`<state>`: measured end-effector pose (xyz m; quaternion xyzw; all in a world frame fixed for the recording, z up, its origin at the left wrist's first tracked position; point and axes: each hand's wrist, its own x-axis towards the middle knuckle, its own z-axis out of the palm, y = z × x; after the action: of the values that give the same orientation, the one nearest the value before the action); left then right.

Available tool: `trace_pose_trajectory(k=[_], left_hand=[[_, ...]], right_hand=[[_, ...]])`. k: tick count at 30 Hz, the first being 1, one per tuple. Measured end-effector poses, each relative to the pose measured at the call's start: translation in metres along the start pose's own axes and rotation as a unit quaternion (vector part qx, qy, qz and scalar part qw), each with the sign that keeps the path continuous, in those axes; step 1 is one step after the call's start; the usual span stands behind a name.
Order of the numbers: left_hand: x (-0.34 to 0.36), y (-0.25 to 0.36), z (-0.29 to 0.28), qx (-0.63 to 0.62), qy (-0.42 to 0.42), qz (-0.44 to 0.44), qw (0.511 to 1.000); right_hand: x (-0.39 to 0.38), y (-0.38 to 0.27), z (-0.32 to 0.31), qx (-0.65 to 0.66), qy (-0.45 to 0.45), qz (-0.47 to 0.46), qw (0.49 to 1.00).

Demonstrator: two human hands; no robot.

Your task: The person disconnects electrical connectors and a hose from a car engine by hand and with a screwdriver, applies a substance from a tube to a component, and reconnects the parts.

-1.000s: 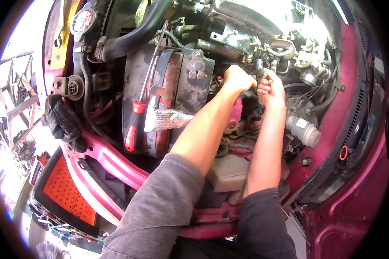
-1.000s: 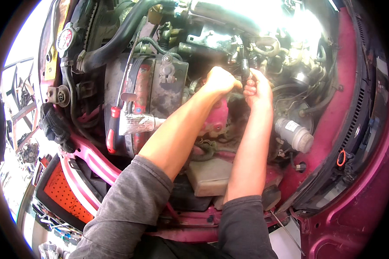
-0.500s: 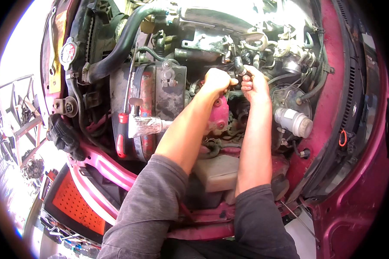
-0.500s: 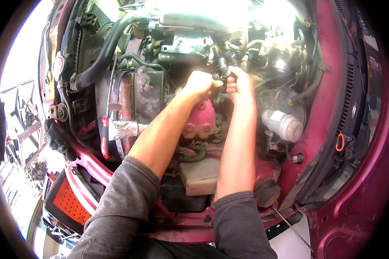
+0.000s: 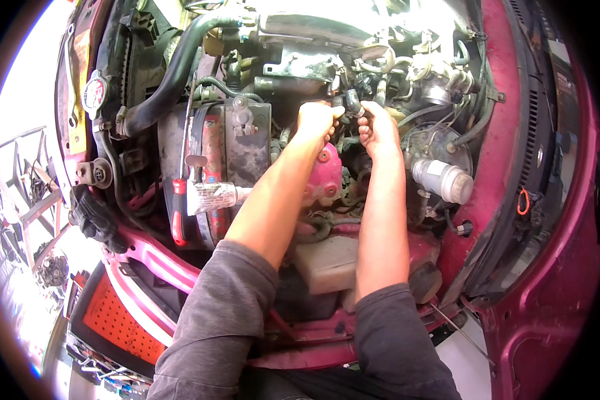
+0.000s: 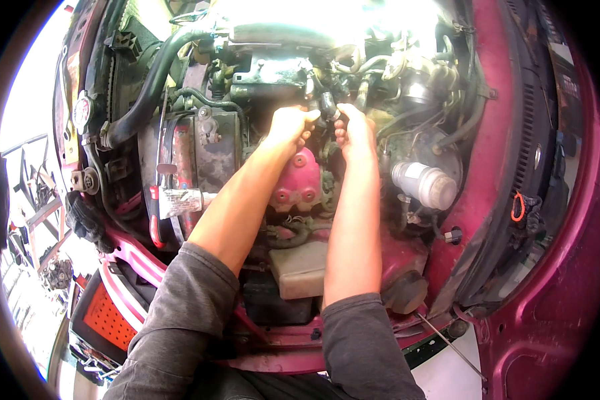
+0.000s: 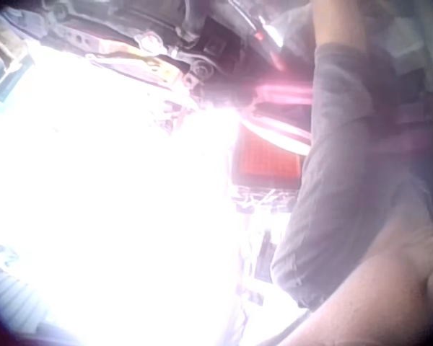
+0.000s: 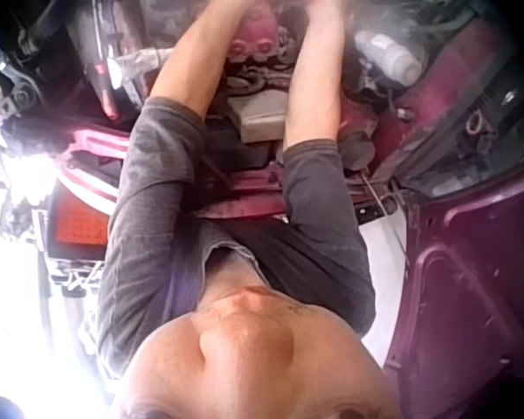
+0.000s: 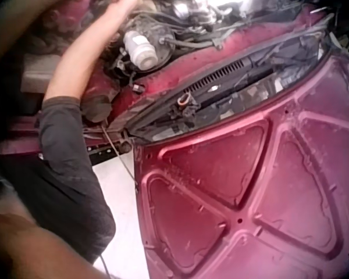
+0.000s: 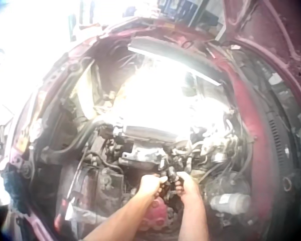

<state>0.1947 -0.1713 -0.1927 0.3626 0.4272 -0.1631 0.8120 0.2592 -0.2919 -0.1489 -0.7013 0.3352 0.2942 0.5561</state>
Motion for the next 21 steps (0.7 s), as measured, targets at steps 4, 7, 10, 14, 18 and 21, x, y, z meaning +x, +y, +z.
trace_pose_trajectory(k=[4,7,10,14,18,21], left_hand=[[-0.003,0.001,0.002,-0.016,0.01,0.03,0.999],[0.002,-0.003,-0.002,0.07,-0.026,0.068,0.995],[0.0,-0.005,-0.004,0.162,-0.043,0.126,0.978],[-0.022,0.001,-0.001,0.154,-0.063,0.152,0.974],[-0.017,-0.003,-0.004,0.175,-0.062,0.177,0.966],[-0.024,0.001,-0.004,0.187,-0.069,0.177,0.964]], right_hand=[[0.003,0.0,-0.005,0.036,-0.024,-0.011,0.999],[-0.001,-0.002,0.0,0.059,-0.027,-0.014,0.998],[0.0,-0.005,-0.002,0.07,-0.036,-0.003,0.997],[0.006,-0.012,-0.011,0.126,-0.075,0.024,0.989],[0.002,-0.015,-0.006,0.112,-0.062,0.015,0.992],[0.002,-0.018,-0.008,0.105,-0.07,0.018,0.992]])
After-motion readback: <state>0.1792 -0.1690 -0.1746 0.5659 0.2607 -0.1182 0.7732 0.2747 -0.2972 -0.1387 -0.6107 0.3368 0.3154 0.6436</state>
